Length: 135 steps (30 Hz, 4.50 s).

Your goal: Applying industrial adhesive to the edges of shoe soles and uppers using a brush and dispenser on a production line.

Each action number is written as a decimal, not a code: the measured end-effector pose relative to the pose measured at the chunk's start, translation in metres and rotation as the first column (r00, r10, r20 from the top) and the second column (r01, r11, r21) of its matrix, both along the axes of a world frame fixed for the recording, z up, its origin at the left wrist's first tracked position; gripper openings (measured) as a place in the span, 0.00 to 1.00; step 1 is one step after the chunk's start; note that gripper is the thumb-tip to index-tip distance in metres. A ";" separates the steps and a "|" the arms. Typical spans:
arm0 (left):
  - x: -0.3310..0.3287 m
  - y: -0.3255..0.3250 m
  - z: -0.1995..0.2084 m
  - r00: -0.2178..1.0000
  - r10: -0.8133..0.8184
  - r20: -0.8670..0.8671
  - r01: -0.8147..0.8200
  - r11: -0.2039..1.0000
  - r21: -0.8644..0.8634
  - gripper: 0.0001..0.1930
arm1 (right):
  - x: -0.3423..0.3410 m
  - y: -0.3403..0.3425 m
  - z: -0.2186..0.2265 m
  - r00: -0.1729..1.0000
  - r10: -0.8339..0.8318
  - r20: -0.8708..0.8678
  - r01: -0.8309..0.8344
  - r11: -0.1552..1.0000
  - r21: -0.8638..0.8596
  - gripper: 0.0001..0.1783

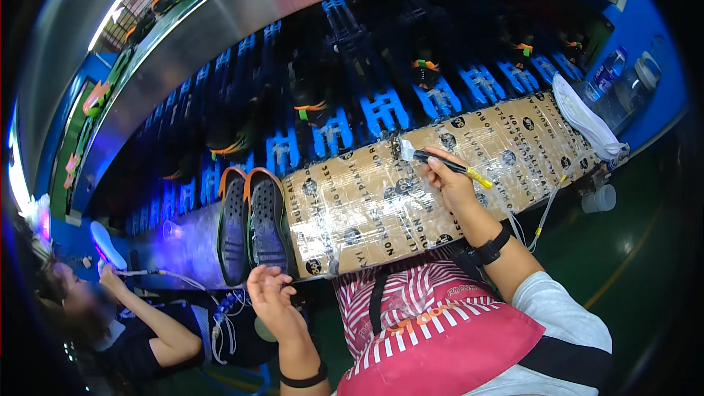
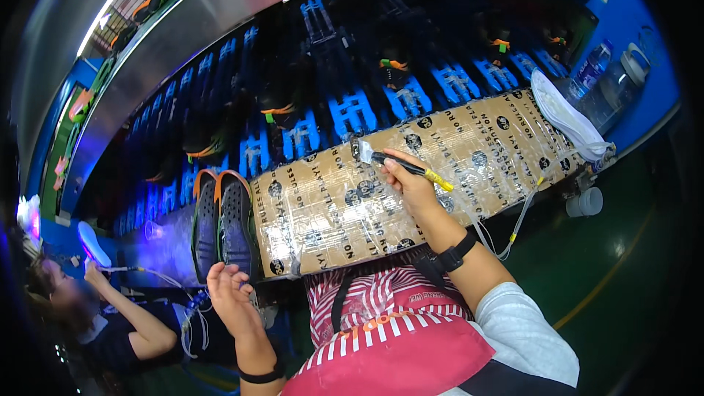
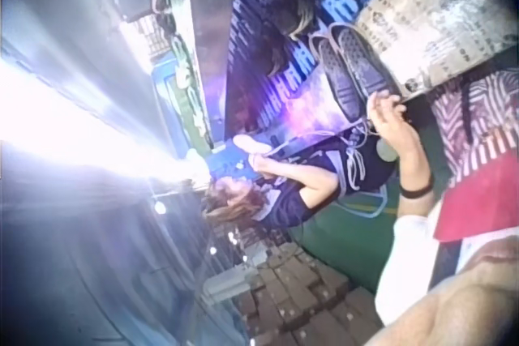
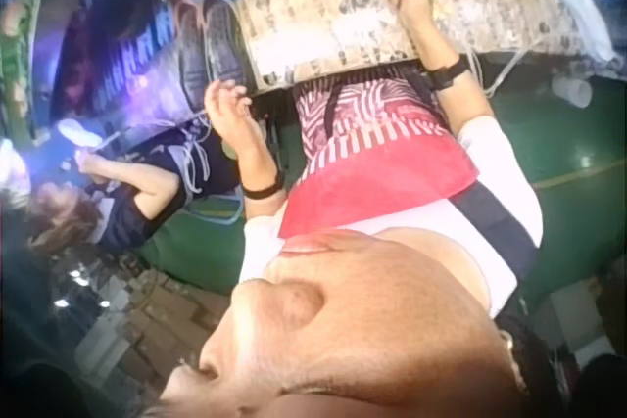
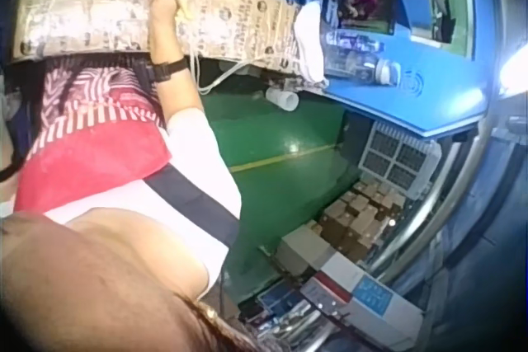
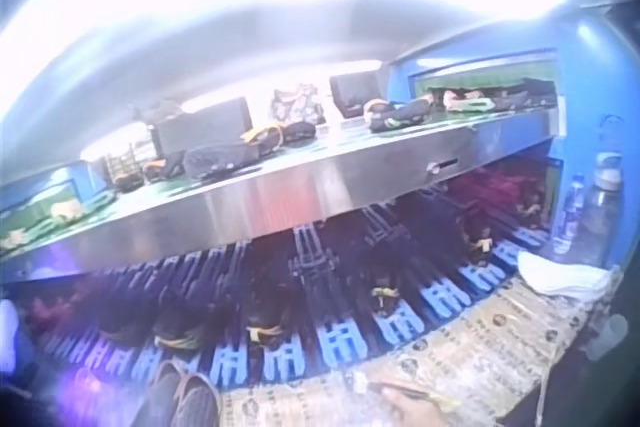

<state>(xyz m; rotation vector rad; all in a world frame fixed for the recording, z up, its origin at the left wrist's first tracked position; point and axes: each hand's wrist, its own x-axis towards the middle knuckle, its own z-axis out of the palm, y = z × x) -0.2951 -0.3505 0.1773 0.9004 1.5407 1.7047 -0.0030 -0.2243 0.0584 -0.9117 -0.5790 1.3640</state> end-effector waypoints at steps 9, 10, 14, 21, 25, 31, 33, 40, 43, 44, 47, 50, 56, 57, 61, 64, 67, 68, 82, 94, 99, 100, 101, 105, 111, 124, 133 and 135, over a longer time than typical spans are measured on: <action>-0.006 -0.033 -0.077 0.944 0.251 0.212 -0.144 0.896 -0.420 0.10 | 0.002 0.001 -0.001 1.000 0.023 0.012 -0.023 0.999 0.039 0.19; -0.014 -0.034 -0.084 0.947 0.269 0.174 -0.168 0.881 -0.442 0.11 | 0.001 0.001 -0.001 1.000 0.022 0.004 -0.022 0.999 0.044 0.19; -0.042 -0.027 -0.105 0.965 0.235 -0.116 -0.262 0.871 -0.416 0.16 | 0.001 0.000 -0.001 0.998 0.030 0.064 -0.033 0.999 0.035 0.20; -0.044 -0.023 -0.116 0.932 0.273 -0.237 -0.319 0.930 -0.184 0.20 | 0.000 -0.001 0.002 0.988 0.061 0.143 -0.065 0.998 0.022 0.19; -0.037 -0.012 -0.108 0.947 0.310 0.082 -0.313 0.949 0.037 0.22 | -0.002 -0.002 0.004 0.985 0.076 0.156 -0.082 0.996 0.028 0.20; -0.039 0.005 -0.075 0.938 0.346 0.024 -0.347 0.931 0.114 0.28 | -0.003 -0.003 0.008 0.980 0.075 0.183 -0.081 0.997 0.021 0.19; -0.040 0.012 -0.057 0.934 0.355 -0.052 -0.342 0.925 0.165 0.32 | -0.003 -0.003 0.008 0.975 0.075 0.211 -0.080 0.997 0.015 0.18; -0.053 0.026 0.042 0.920 0.369 -0.133 -0.284 0.861 0.421 0.23 | -0.001 -0.001 0.001 0.971 0.110 0.210 -0.111 0.994 -0.008 0.18; -0.055 0.038 0.083 0.932 0.362 -0.017 -0.258 0.696 0.670 0.26 | -0.001 -0.001 -0.001 0.975 0.110 0.193 -0.120 0.992 0.038 0.18; -0.062 0.039 0.105 0.937 0.346 0.050 -0.287 0.678 0.676 0.26 | -0.001 -0.001 -0.001 0.972 0.110 0.210 -0.115 0.993 0.013 0.18; -0.073 0.066 0.156 0.956 0.236 0.176 -0.267 0.444 0.855 0.22 | -0.002 -0.002 0.000 0.975 0.084 0.204 -0.097 0.994 0.056 0.16; -0.079 0.120 0.206 0.986 0.105 0.133 -0.168 0.493 0.854 0.19 | -0.002 -0.002 0.002 0.972 0.077 0.224 -0.093 0.994 0.062 0.15; -0.053 0.247 0.217 0.958 0.136 -0.253 -0.017 0.906 0.423 0.34 | -0.002 -0.002 0.003 0.965 0.080 0.249 -0.097 0.994 0.056 0.15; -0.053 0.260 0.212 0.931 0.126 -0.342 0.006 0.933 0.359 0.34 | -0.002 -0.002 0.003 0.966 0.083 0.246 -0.099 0.994 0.053 0.15; -0.079 0.303 0.213 0.755 0.198 -0.624 -0.103 0.977 0.185 0.35 | -0.002 -0.002 0.003 0.953 0.080 0.292 -0.103 0.993 0.064 0.15; -0.100 0.326 0.224 0.343 0.306 -0.888 -0.237 0.943 0.234 0.36 | -0.002 -0.001 0.002 0.942 0.071 0.328 -0.103 0.991 0.081 0.15; -0.095 0.312 0.223 0.638 0.181 -0.748 -0.157 0.982 0.104 0.36 | -0.003 -0.001 -0.001 0.951 0.070 0.302 -0.100 0.991 0.085 0.15; -0.085 0.298 0.217 0.774 0.119 -0.622 -0.098 0.993 0.068 0.36 | -0.003 -0.001 -0.002 0.954 0.063 0.294 -0.095 0.991 0.096 0.15; -0.054 0.008 0.180 0.900 0.016 -0.435 0.078 0.978 0.196 0.29 | -0.004 -0.004 0.005 0.992 0.103 0.066 -0.106 0.994 0.039 0.17; -0.109 -0.016 -0.052 0.932 0.344 0.111 -0.290 0.894 -0.342 0.37 | -0.005 -0.003 0.008 0.974 0.100 0.202 -0.108 0.994 0.026 0.19; -0.120 0.011 -0.082 0.877 0.327 0.352 -0.305 0.945 -0.118 0.38 | -0.005 -0.004 0.007 0.980 0.086 0.180 -0.098 0.994 0.057 0.19; -0.119 0.017 -0.082 0.854 0.358 0.378 -0.351 0.932 -0.090 0.38 | -0.005 -0.004 0.006 0.978 0.085 0.189 -0.099 0.993 0.064 0.19; -0.118 0.022 -0.081 0.837 0.370 0.403 -0.384 0.922 -0.049 0.37 | -0.005 -0.003 0.006 0.975 0.079 0.209 -0.092 0.994 0.057 0.19; -0.110 0.037 -0.068 0.803 0.439 0.403 -0.497 0.867 0.045 0.32 | -0.006 -0.003 0.006 0.978 0.081 0.190 -0.093 0.994 0.051 0.16; -0.103 0.059 -0.051 0.930 0.344 0.132 -0.363 0.916 0.170 0.28 | -0.007 -0.004 0.008 0.970 0.087 0.225 -0.101 0.993 0.054 0.16; -0.132 0.073 0.033 0.847 0.505 -0.167 -0.389 0.802 0.454 0.24 | -0.005 -0.004 0.005 0.957 0.109 0.268 -0.124 0.991 0.041 0.20; -0.162 0.018 0.215 0.804 0.592 -0.042 -0.385 0.574 0.723 0.21 | -0.005 -0.006 0.013 0.974 0.108 0.198 -0.108 0.994 -0.011 0.18; -0.184 0.024 0.243 0.770 0.638 -0.028 -0.391 0.506 0.769 0.21 | -0.005 -0.006 0.015 0.974 0.102 0.200 -0.096 0.995 -0.037 0.19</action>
